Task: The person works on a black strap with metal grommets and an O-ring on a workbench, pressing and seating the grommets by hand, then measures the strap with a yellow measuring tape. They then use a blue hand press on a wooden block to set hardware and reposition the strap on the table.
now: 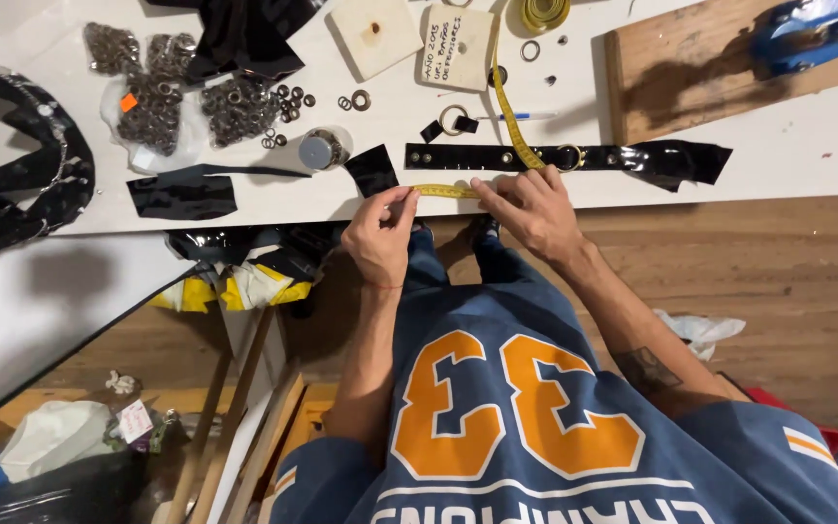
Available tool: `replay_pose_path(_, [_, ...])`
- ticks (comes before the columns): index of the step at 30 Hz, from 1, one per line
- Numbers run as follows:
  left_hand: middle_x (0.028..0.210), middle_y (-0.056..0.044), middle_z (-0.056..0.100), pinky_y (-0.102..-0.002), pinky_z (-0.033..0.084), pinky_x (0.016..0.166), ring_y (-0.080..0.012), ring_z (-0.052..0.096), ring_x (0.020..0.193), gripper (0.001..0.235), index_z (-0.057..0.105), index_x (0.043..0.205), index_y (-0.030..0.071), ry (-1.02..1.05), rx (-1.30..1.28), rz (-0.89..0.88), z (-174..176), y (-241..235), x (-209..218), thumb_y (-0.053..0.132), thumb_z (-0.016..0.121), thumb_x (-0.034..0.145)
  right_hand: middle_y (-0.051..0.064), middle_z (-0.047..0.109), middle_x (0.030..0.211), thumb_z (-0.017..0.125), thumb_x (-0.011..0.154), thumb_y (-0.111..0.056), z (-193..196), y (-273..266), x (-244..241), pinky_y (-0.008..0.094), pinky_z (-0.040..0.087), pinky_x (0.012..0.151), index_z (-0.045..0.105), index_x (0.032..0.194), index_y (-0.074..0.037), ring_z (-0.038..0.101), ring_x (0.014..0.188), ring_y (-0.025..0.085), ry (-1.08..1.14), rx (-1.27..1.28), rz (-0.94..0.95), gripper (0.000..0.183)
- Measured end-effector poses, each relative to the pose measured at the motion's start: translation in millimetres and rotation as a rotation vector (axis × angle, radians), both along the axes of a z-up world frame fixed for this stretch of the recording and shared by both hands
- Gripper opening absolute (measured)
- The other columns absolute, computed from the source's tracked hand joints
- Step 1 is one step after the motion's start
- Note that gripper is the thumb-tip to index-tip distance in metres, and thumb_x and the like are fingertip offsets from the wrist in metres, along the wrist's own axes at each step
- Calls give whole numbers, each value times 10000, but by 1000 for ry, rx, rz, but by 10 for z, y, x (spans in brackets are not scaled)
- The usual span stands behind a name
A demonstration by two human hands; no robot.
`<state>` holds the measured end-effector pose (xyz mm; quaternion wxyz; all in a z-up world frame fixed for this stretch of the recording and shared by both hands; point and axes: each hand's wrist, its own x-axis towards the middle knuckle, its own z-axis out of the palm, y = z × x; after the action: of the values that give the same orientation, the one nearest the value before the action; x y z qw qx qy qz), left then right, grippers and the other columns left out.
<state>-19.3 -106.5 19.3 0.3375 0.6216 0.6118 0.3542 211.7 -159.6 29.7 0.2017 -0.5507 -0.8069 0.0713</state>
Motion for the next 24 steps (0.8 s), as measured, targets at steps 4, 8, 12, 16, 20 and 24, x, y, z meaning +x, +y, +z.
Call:
replay_pose_path(4, [872, -63, 757, -275, 512, 573, -140, 655, 627, 147, 761, 970, 54, -28, 18, -16, 32, 27, 7, 126, 854, 881, -51, 638, 1031, 759, 935, -99, 33, -43, 4, 344, 360, 757, 672, 1434, -185, 505, 814, 139, -102, -11, -21, 514])
replay_pose_path(8, [893, -68, 755, -279, 500, 569, -141, 634, 621, 135, 767, 992, 52, -22, 24, -39, 89, 102, 22, 117, 846, 903, -60, 631, 1031, 790, 949, -172, 109, 7, 9, 347, 358, 792, 677, 1412, -175, 539, 862, 125, 7, -39, -37, 477])
replay_pose_path(12, [884, -64, 755, -273, 493, 549, -130, 616, 596, 141, 769, 999, 49, -80, -32, -25, 83, 149, 62, 119, 838, 898, -46, 661, 1062, 820, 947, -219, 84, 43, 59, 351, 342, 784, 690, 1390, -158, 522, 839, 145, 23, -31, -59, 465])
replay_pose_path(16, [872, -54, 755, -272, 477, 539, -129, 602, 581, 140, 770, 988, 50, -56, -30, -49, 37, 121, 130, 117, 846, 892, -36, 654, 1075, 835, 942, -232, 71, 27, 176, 406, 378, 885, 716, 1336, -165, 563, 918, 153, -34, 40, -70, 417])
replay_pose_path(20, [890, -37, 752, -274, 513, 567, -139, 648, 642, 135, 765, 988, 61, -20, 42, -136, 65, 111, 242, 113, 845, 893, -24, 659, 1094, 849, 921, -242, 65, -7, 301, 450, 383, 942, 758, 1284, -159, 570, 951, 158, -70, 68, -86, 384])
replay_pose_path(24, [888, -32, 752, -306, 523, 627, -173, 657, 710, 132, 767, 967, 74, 15, 106, -188, 120, 142, 355, 98, 856, 872, -24, 651, 1095, 883, 923, -228, -25, -81, 413, 458, 389, 960, 762, 1271, -166, 552, 943, 183, -81, 72, -126, 374])
